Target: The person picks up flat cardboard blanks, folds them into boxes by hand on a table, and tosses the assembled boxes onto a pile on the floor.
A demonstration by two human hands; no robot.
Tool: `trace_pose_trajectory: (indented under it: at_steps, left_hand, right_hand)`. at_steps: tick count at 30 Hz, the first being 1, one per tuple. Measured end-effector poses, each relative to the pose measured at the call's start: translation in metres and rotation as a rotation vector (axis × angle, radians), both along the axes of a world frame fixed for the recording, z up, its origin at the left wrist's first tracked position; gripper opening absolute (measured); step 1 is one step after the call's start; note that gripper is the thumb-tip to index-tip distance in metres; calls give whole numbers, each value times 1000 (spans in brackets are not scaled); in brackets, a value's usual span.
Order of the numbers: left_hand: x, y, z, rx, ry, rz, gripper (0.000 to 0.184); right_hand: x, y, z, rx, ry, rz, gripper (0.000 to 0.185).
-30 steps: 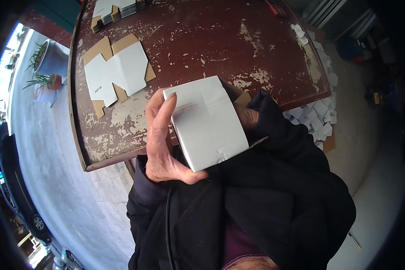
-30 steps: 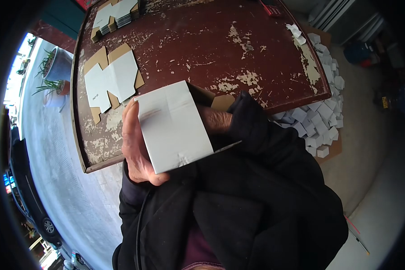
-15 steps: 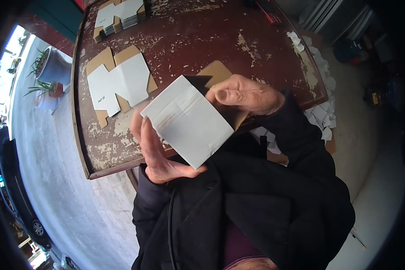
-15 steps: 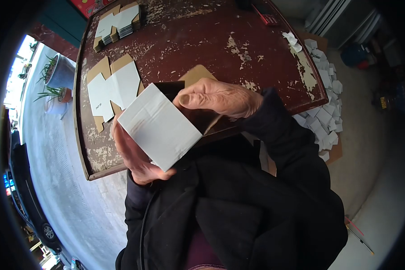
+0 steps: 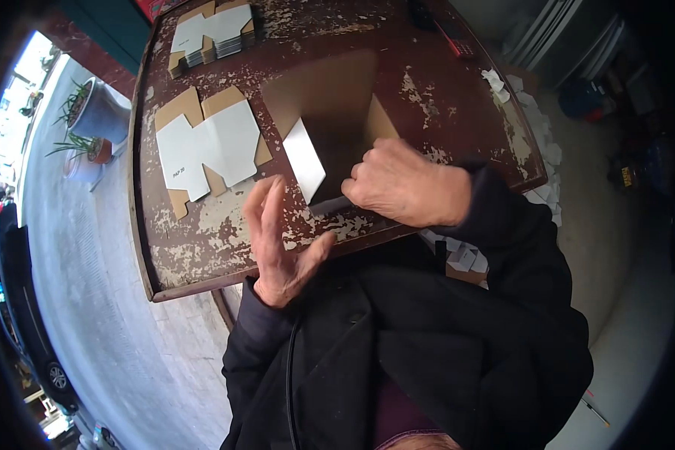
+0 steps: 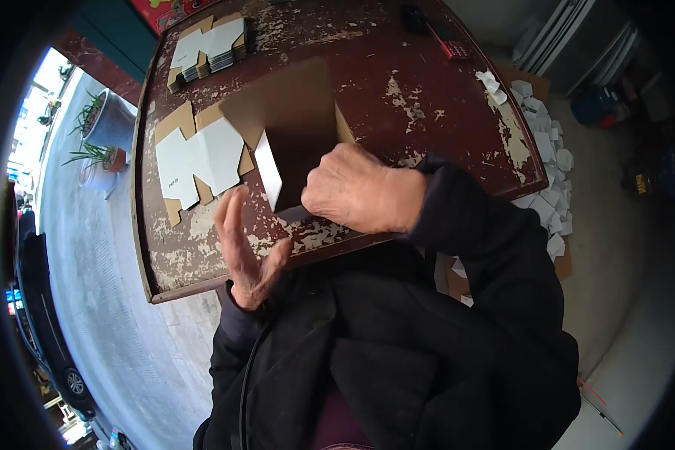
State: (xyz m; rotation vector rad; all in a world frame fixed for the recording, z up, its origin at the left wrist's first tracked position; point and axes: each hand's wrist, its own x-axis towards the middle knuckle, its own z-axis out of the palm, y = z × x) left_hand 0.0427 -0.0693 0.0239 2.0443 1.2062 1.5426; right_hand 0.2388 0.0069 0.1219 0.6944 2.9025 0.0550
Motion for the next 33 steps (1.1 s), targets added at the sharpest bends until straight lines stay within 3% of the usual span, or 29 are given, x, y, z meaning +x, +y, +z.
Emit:
trace_pose_trajectory:
  at_steps: [3,7,9,10,12,13,17,23,28,33]
  left_hand:
    - [-1,7,2,-107,18,3,76]
    - [2,15,6,-223,-91,-65,64]
    - [2,22,8,-196,-80,-60,62]
    - [2,26,9,-169,-63,-58,60]
    - [2,31,11,-120,-21,-59,56]
    - [3,32,11,-124,-20,-60,56]
    - [5,42,15,-176,85,-63,47]
    - [3,58,4,-228,-6,-88,43]
    - [11,64,2,-178,24,12,45]
    - [17,70,-3,-140,-337,-66,54]
  right_hand:
    - [-1,-5,-24,115,95,9,14]
    - [5,-11,-28,184,624,189,11]
    - [21,-15,-31,145,908,175,22]
    - [29,-13,-34,140,904,179,22]
    - [40,-9,-44,268,1124,-118,23]
    - [40,-10,-50,266,1124,-122,23]
    - [28,-5,-71,-95,1301,-440,22]
    - [22,3,-79,111,1074,-247,26]
    - [36,11,-87,-69,1104,-208,36]
    - [33,14,-88,-208,1153,-392,45]
